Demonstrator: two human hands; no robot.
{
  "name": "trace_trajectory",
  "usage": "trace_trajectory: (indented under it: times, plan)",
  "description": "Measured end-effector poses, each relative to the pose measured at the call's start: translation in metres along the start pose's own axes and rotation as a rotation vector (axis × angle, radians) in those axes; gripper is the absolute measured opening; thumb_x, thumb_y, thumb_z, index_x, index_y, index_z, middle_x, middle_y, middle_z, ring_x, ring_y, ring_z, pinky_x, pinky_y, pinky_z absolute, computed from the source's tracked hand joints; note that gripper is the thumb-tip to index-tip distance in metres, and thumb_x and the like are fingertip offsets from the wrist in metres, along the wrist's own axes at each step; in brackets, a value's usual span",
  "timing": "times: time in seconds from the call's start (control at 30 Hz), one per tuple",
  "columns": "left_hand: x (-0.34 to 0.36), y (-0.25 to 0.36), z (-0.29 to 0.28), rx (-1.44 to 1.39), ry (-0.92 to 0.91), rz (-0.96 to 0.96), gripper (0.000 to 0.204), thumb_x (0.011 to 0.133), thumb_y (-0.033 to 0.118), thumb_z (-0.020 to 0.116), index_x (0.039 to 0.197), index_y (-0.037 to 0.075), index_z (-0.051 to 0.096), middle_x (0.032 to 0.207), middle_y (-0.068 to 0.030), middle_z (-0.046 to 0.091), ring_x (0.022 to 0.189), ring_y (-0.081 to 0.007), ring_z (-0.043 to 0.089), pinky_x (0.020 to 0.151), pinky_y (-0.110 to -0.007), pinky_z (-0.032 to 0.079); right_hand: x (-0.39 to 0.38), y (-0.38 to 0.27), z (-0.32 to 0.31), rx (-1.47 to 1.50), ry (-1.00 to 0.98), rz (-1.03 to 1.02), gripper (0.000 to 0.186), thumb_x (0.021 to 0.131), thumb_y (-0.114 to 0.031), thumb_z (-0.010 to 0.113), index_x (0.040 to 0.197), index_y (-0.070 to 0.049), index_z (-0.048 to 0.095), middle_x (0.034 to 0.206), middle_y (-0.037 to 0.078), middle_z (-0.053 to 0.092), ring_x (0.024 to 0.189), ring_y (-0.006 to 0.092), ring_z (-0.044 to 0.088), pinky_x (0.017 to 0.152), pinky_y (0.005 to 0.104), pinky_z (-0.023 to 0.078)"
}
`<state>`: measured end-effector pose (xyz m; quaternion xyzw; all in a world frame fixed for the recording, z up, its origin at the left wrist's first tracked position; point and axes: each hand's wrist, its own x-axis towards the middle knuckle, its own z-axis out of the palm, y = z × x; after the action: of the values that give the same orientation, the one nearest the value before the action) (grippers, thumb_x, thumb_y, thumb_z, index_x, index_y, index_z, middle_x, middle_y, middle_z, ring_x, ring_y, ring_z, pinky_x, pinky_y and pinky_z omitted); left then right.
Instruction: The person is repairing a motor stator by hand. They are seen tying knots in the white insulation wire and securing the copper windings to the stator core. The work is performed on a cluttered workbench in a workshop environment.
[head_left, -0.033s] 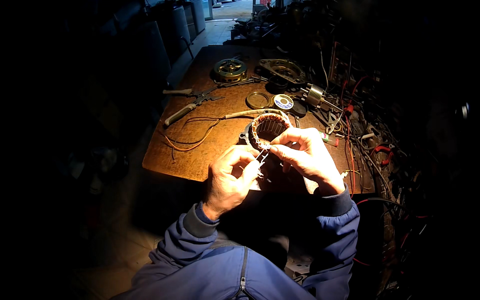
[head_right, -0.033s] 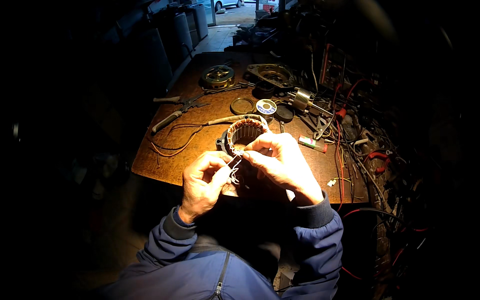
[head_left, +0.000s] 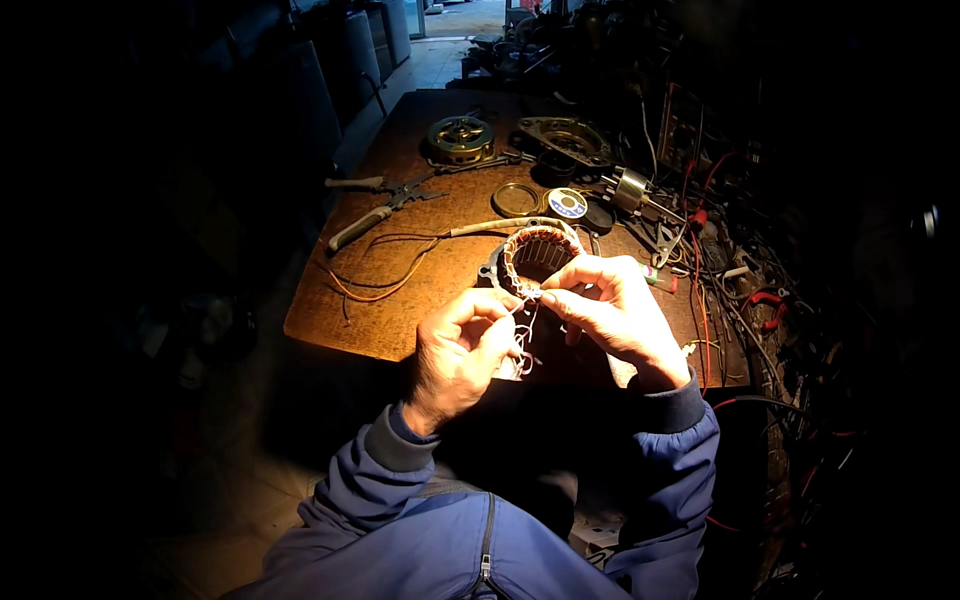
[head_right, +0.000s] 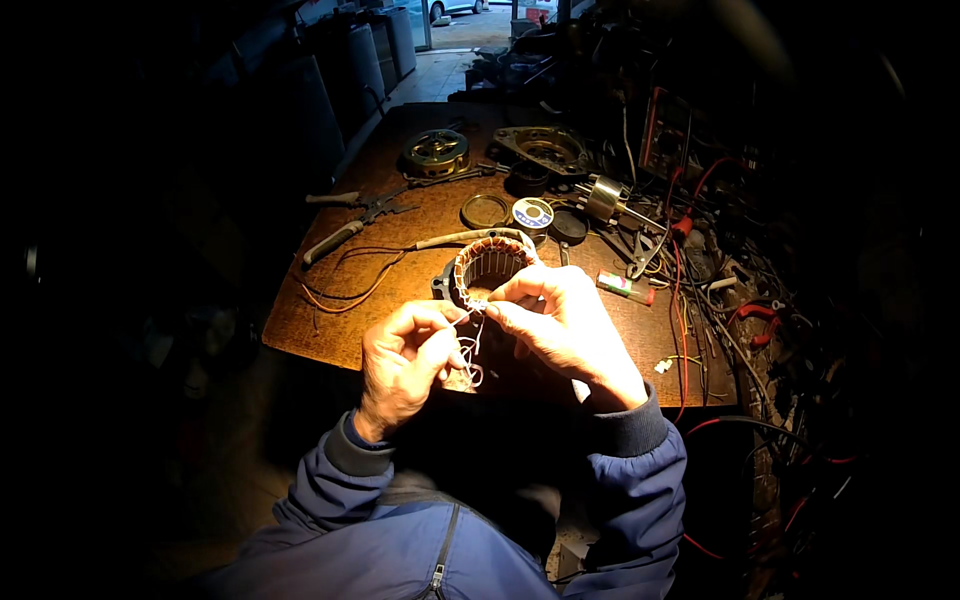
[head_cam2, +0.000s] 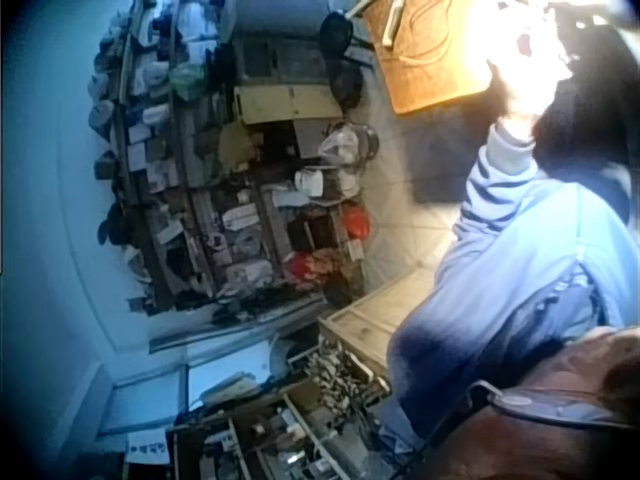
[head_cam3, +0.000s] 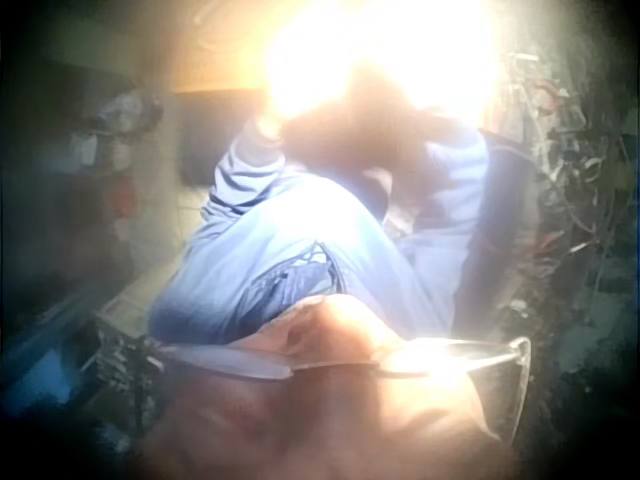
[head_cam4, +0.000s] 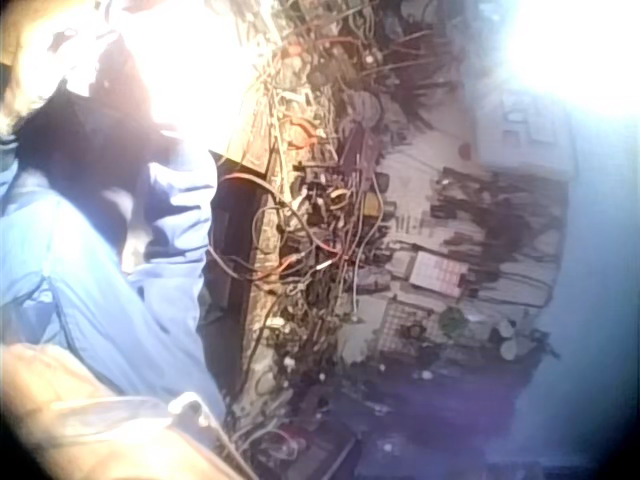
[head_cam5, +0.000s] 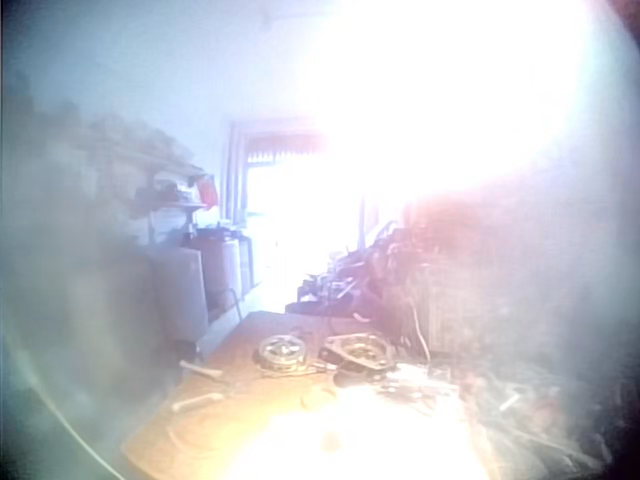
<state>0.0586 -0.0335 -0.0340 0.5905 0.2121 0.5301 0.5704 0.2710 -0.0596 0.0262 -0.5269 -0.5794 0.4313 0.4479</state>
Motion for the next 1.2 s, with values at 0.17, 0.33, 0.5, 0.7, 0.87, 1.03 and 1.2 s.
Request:
trace_trajectory:
  times: [0.17,0.33,0.5,0.7,0.87,1.03,1.2]
  plan:
    - [0.009,0.006,-0.004,-0.373,-0.007,-0.267,0.014,0.102,0.003,0.064,0.114,-0.002,0.060,0.092,-0.0099,0.070,0.064,-0.0080,0.063,0.055,-0.021,0.052,0.000,-0.003,0.000,-0.018,0.005,0.027,0.020,0.094,-0.013,0.078,0.099,0.006,0.076,0.084,0.008,0.069,0.057,0.0127,0.065,0.051,0.0268,0.051]
    - [0.013,0.010,-0.012,-0.031,-0.037,-0.255,0.013,0.100,0.000,0.068,0.111,-0.002,0.064,0.073,0.0023,0.058,0.061,-0.0013,0.050,0.054,-0.019,0.038,0.000,-0.004,0.001,-0.011,0.007,0.023,0.020,0.094,-0.013,0.079,0.099,0.006,0.076,0.086,0.008,0.069,0.058,0.0121,0.066,0.051,0.0266,0.051]
    - [0.012,0.012,-0.004,0.515,0.013,0.102,0.005,0.097,-0.001,0.074,0.101,-0.001,0.073,0.072,0.0057,0.057,0.064,-0.0016,0.050,0.057,-0.021,0.041,0.000,-0.003,0.000,-0.002,0.000,0.013,0.020,0.094,-0.013,0.079,0.099,0.006,0.076,0.087,0.008,0.069,0.057,0.0117,0.065,0.051,0.0266,0.051]
    - [0.009,0.034,-0.001,0.813,-0.026,0.318,0.014,0.087,-0.005,0.075,0.100,0.000,0.074,0.089,-0.0080,0.069,0.072,-0.0140,0.064,0.063,-0.027,0.050,0.000,-0.002,-0.001,-0.013,-0.010,0.020,0.020,0.094,-0.014,0.079,0.100,0.006,0.076,0.087,0.008,0.070,0.057,0.0122,0.065,0.051,0.0268,0.051]
    - [0.007,0.043,-0.005,0.951,0.013,0.481,0.033,0.074,0.010,0.089,0.103,0.003,0.075,0.101,-0.0136,0.071,0.094,-0.0320,0.068,0.084,-0.040,0.056,0.001,-0.002,-0.001,-0.020,-0.013,-0.010,0.021,0.094,-0.015,0.078,0.100,0.005,0.077,0.088,0.009,0.070,0.057,0.0126,0.066,0.052,0.0272,0.052]
    - [0.013,0.032,0.009,0.940,-0.039,0.419,0.037,0.071,0.016,0.095,0.100,0.004,0.075,0.092,-0.0114,0.069,0.082,-0.0278,0.069,0.071,-0.036,0.056,0.001,0.000,-0.001,-0.015,-0.006,-0.017,0.021,0.094,-0.015,0.078,0.101,0.005,0.077,0.088,0.010,0.071,0.058,0.0126,0.066,0.051,0.0269,0.052]
    - [0.019,0.023,0.016,0.857,-0.004,0.304,0.014,0.082,0.004,0.086,0.092,0.002,0.076,0.085,-0.0104,0.068,0.075,-0.0234,0.070,0.066,-0.035,0.056,0.001,-0.002,-0.001,-0.032,-0.008,0.014,0.021,0.094,-0.014,0.079,0.101,0.005,0.077,0.088,0.010,0.071,0.057,0.0125,0.066,0.051,0.0266,0.052]
